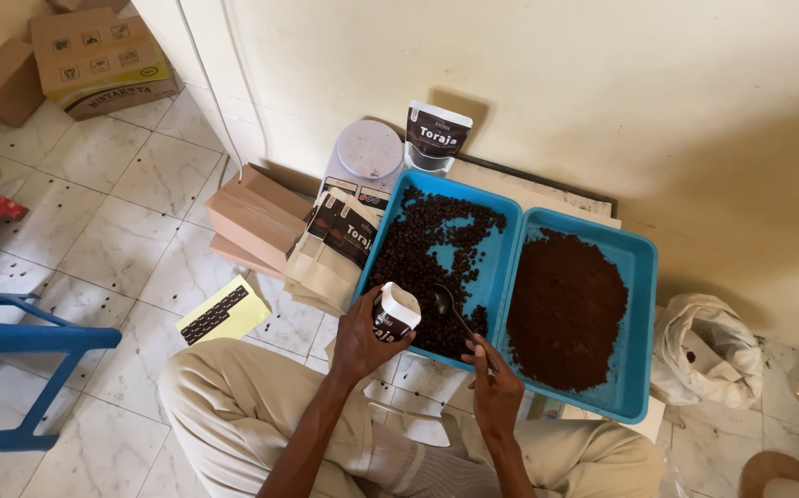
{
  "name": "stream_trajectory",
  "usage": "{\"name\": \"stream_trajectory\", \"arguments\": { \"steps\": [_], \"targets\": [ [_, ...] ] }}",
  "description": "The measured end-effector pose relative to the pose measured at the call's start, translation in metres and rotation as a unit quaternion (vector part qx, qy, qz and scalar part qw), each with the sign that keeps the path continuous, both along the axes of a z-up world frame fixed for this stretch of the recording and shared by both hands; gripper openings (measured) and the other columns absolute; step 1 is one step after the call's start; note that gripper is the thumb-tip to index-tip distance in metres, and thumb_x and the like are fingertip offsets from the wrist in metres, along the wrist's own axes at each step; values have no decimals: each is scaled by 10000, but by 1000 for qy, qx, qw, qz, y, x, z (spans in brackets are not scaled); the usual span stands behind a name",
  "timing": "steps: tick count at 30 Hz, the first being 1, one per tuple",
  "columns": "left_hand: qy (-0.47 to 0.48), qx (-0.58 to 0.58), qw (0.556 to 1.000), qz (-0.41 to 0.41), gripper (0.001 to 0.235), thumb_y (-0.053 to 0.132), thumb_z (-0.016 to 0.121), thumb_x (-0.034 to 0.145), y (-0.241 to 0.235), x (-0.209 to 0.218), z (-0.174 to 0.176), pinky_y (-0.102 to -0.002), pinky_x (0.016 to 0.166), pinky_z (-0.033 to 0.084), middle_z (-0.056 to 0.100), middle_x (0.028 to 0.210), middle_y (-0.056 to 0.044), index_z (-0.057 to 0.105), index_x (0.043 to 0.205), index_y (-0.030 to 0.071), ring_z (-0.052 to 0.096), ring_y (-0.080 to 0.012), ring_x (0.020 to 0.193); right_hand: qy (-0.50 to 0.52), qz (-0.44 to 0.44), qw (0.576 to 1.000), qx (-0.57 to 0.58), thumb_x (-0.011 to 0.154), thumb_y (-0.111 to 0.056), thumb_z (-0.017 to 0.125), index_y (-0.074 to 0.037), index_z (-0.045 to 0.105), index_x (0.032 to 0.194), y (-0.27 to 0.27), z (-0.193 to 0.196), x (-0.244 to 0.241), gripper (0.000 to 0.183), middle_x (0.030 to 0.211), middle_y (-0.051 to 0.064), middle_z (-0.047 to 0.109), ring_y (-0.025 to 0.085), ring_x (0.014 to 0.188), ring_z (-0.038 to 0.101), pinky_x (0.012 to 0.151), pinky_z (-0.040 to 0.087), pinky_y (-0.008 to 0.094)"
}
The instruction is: Scooping roasted coffee beans from a tray into a small container using a spoon.
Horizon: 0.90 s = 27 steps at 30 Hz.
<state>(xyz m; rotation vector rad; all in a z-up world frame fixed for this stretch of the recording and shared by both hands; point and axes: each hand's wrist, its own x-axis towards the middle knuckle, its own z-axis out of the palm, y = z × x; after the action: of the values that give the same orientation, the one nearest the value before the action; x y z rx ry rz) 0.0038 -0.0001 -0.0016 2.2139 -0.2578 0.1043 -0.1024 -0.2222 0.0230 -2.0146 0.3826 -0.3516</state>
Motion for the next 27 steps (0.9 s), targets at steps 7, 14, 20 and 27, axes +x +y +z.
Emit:
{"name": "stream_trajectory", "arguments": {
  "steps": [7,14,20,27],
  "targets": [
    [-15,10,1000,-8,994,529,923,683,-1,-2,-3,-513,881,577,649,1355,-130,477,1464,104,629,-320,1226,16,-62,990,126,1037,-327,549,-71,670,1378,-2,3,-1,443,1199,121,783,229,981,801,584,678,347],
    [-43,13,999,-13,983,533,913,691,-1,-2,-3,-502,841,589,651,1342,-141,488,1454,82,643,-329,1197,-1,-58,994,96,1027,-337,567,-81,692,1367,-7,2,-1,444,1209,101,797,200,958,810,577,667,323],
    [-5,19,1000,-13,987,543,907,684,-2,-3,1,-551,893,539,645,1359,-128,483,1461,106,620,-330,1226,9,-33,998,49,1026,-347,562,-121,689,1379,-8,5,1,438,1234,88,790,193,983,812,587,678,321],
    [2,25,1000,-13,999,580,881,695,-1,-2,-6,-567,915,529,634,1378,-123,468,1477,116,610,-327,1246,9,-77,984,161,1030,-327,568,-35,668,1388,-10,4,10,472,1221,154,777,249,980,800,565,659,333]
  ]
}}
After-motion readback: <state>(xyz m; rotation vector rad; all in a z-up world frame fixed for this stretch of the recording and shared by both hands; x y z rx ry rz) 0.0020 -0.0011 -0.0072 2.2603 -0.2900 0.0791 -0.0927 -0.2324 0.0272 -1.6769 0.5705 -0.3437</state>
